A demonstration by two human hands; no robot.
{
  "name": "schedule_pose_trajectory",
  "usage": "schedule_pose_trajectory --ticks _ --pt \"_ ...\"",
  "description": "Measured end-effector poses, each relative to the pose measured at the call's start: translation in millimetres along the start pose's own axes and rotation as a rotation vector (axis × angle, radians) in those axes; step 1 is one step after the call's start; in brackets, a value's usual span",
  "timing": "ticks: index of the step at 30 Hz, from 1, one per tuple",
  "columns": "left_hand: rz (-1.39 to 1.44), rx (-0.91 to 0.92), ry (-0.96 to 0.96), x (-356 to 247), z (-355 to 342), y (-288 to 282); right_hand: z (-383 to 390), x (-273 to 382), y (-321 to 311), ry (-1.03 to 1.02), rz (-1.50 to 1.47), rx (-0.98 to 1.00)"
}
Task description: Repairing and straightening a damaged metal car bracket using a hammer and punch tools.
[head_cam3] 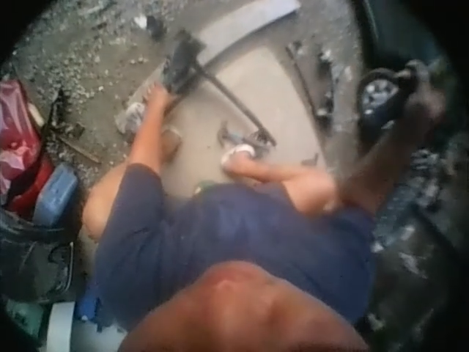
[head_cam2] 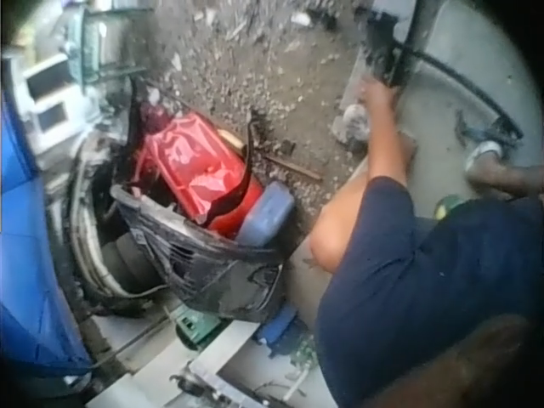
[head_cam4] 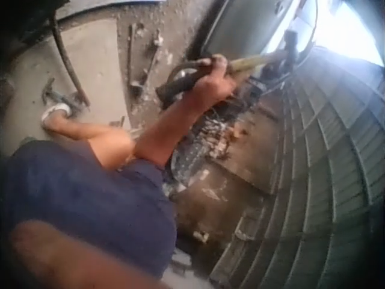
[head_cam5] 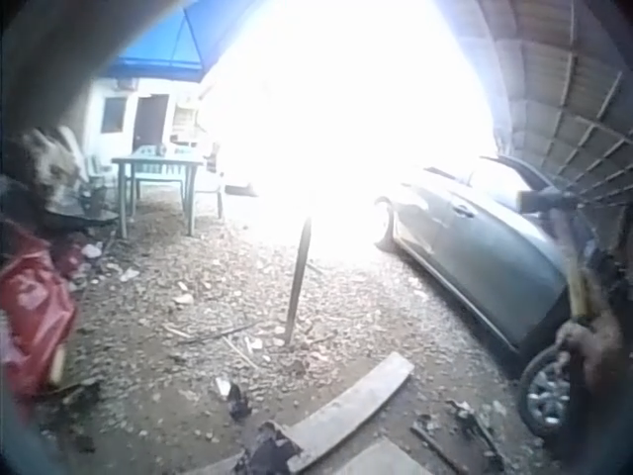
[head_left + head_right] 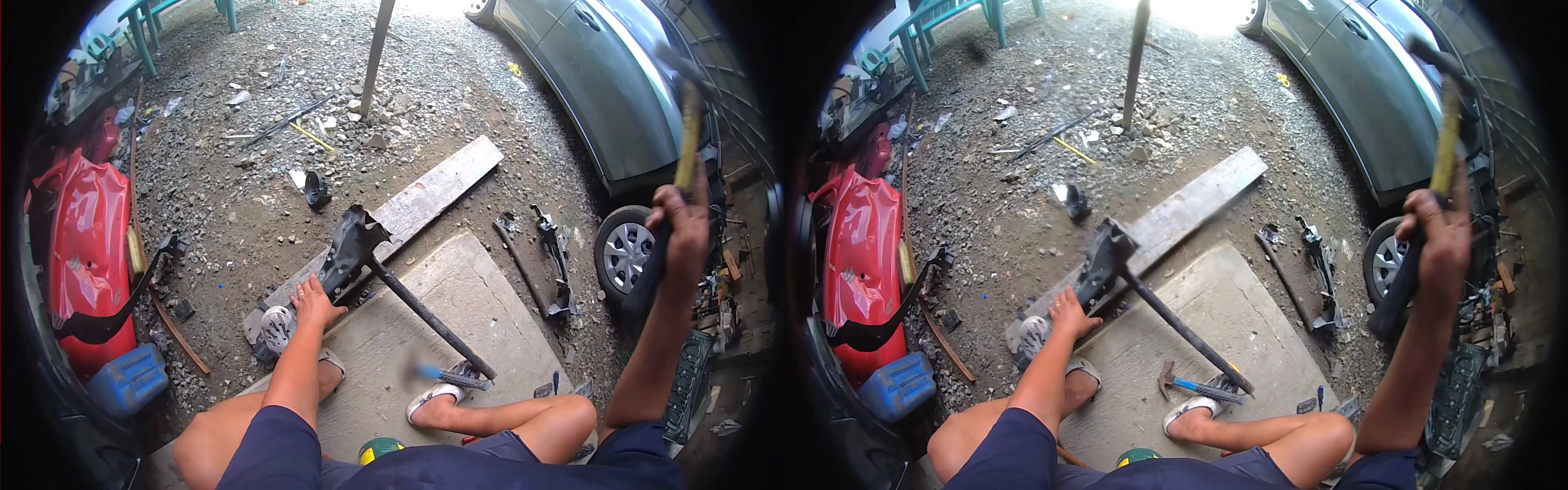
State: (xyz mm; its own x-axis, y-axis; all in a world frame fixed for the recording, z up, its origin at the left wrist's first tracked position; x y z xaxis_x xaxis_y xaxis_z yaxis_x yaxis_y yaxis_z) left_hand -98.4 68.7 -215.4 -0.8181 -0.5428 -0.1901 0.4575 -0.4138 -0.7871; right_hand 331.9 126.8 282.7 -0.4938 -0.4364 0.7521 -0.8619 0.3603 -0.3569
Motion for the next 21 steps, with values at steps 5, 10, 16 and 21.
schedule_pose_trajectory --ticks 5,10,16,21 --pt "-0.006 0.0 -0.02 -3 1 -2 -44 30 -2 -0.241 0.061 -0.256" --pt "0.006 0.019 -0.026 -4 2 -2 89 -28 102 0.081 -0.155 -0.03" --pt "-0.053 0.068 -0.054 -1 0 -6 213 -49 153 0.713 -0.196 0.748" --pt "-0.093 0.235 -0.074 11 1 -17 200 -15 66 0.643 -0.101 0.573"
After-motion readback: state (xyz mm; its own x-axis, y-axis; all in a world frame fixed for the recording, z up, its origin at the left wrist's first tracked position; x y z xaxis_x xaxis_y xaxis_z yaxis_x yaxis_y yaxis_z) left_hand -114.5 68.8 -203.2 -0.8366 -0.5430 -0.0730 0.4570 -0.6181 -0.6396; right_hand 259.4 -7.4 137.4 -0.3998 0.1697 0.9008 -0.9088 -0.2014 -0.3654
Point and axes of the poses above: each hand's wrist, its own z-axis away from the middle knuckle, its own y-axis out of the palm, x = y × z, the point moved 1 cm from there along -z, towards the middle knuckle, and after that the axes turned 9 degrees about -y, right-handed, at the moved point
